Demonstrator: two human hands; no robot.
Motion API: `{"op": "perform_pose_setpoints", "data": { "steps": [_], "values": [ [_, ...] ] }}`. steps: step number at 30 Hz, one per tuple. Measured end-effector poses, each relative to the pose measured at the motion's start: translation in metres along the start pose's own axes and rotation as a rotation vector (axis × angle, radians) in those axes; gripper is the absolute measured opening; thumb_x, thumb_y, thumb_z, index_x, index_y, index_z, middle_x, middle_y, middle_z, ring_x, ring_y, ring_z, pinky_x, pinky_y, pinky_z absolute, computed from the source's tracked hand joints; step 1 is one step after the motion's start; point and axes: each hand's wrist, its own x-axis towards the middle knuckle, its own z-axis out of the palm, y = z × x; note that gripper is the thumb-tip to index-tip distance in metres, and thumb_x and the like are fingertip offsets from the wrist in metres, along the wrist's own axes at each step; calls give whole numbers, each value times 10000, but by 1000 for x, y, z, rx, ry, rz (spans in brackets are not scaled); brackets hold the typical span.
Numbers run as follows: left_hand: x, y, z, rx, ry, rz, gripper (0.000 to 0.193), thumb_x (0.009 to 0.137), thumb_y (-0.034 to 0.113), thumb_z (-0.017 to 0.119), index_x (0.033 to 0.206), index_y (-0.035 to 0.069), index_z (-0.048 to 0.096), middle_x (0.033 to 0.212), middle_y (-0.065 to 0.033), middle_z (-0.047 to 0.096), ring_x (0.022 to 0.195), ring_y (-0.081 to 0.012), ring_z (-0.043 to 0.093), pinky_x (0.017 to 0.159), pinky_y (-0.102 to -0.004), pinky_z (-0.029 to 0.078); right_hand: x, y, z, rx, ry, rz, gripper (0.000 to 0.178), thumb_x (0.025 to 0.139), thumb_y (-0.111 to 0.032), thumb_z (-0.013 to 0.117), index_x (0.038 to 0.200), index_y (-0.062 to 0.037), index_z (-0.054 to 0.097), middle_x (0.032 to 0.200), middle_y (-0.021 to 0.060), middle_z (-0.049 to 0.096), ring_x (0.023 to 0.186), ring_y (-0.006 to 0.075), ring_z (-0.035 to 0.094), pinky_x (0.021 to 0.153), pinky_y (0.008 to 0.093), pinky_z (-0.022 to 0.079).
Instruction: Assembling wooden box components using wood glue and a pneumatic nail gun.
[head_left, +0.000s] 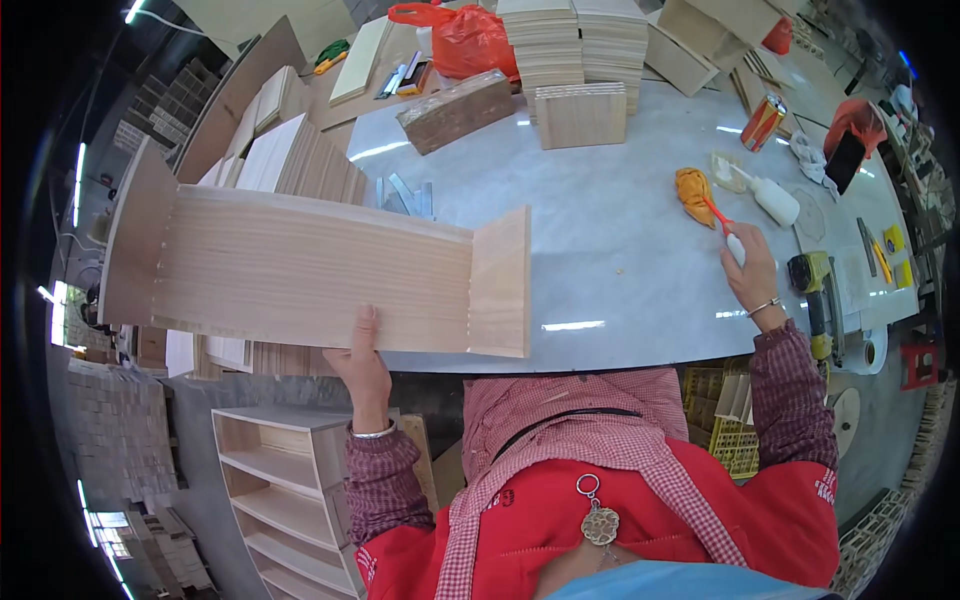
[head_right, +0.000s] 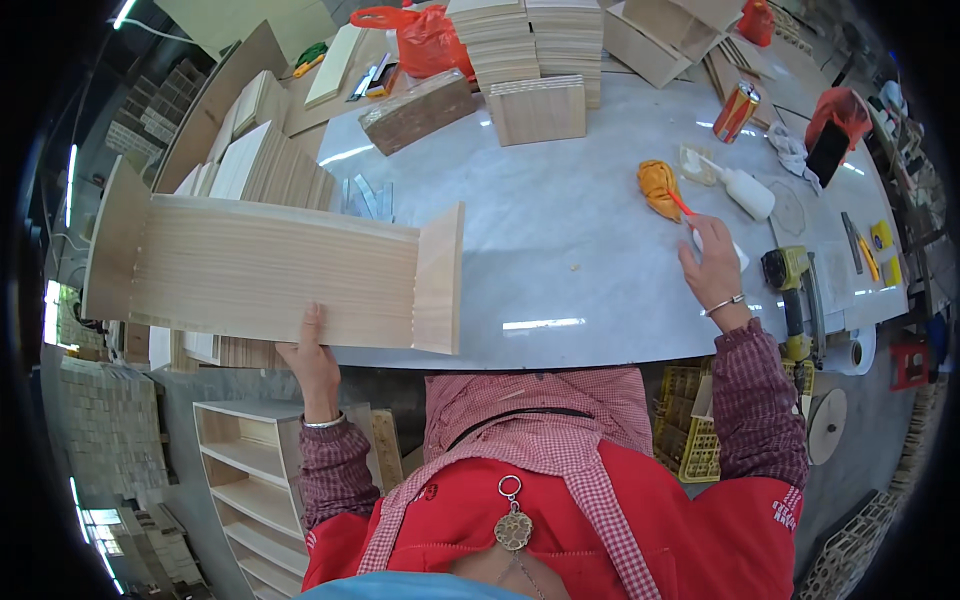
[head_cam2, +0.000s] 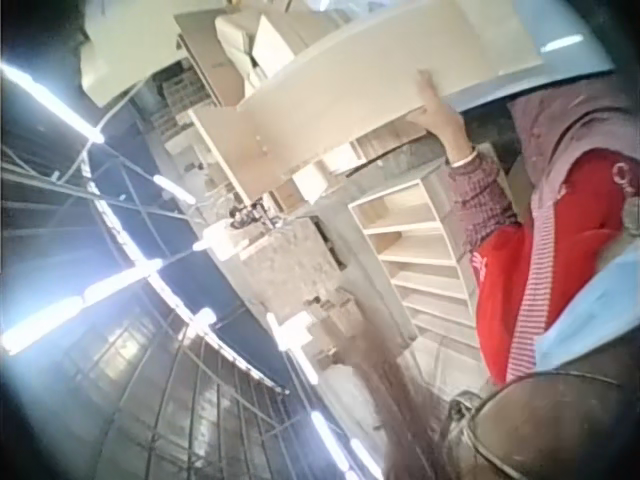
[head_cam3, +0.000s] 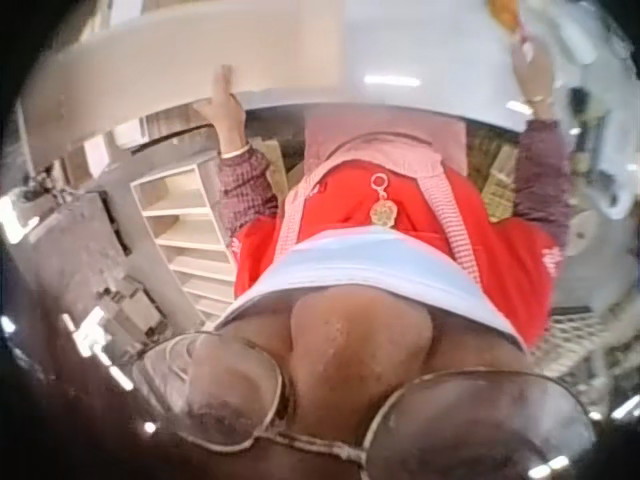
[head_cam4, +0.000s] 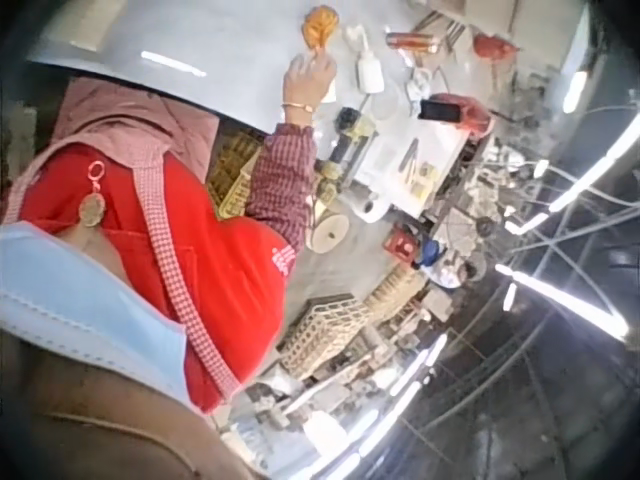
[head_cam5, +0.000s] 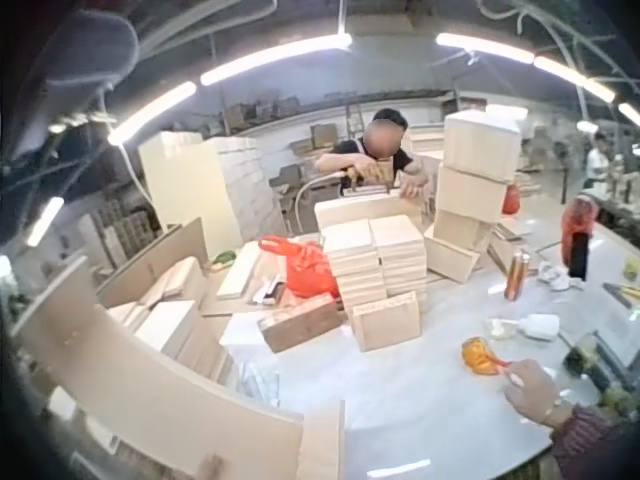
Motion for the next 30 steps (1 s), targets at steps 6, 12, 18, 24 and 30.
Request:
{"op": "perform_pose_setpoints", "data": {
  "steps": [6,12,18,24,30],
  "values": [
    [24,-9,13,109,26,70,318,844,53,655,1121,-56,545,1045,-123,622,882,-160,619,780,-234,486,100,-93,34,329,-114,-22,209,795,-89,608,986,-6,617,917,79,615,729,191,559,680,263,456],
    [49,-15,-17,88,257,49,296,846,49,651,1107,-64,570,1065,-139,635,892,-150,629,764,-242,490,271,-210,103,248,-50,-437,164,815,-169,551,843,-48,658,755,71,638,611,241,536,589,318,441],
    [56,-37,-91,841,165,410,254,864,15,600,1114,-28,602,1110,-122,644,926,-155,629,793,-270,498,391,-250,221,-336,-372,-434,155,791,-134,578,899,-87,679,811,70,681,702,297,608,655,380,485],
    [54,-33,-82,637,400,312,367,847,28,601,1205,-3,525,1156,-145,604,954,-214,609,836,-316,482,440,-236,325,-500,-691,-431,233,773,-178,616,954,-46,682,905,110,687,825,300,641,734,389,515],
    [64,-5,-27,427,483,86,624,816,55,604,1368,22,317,1288,-173,490,1017,-286,564,883,-405,470,458,-219,379,-694,-1063,-452,309,780,-197,630,996,21,665,970,135,682,905,298,645,760,412,522]
  ]
}}
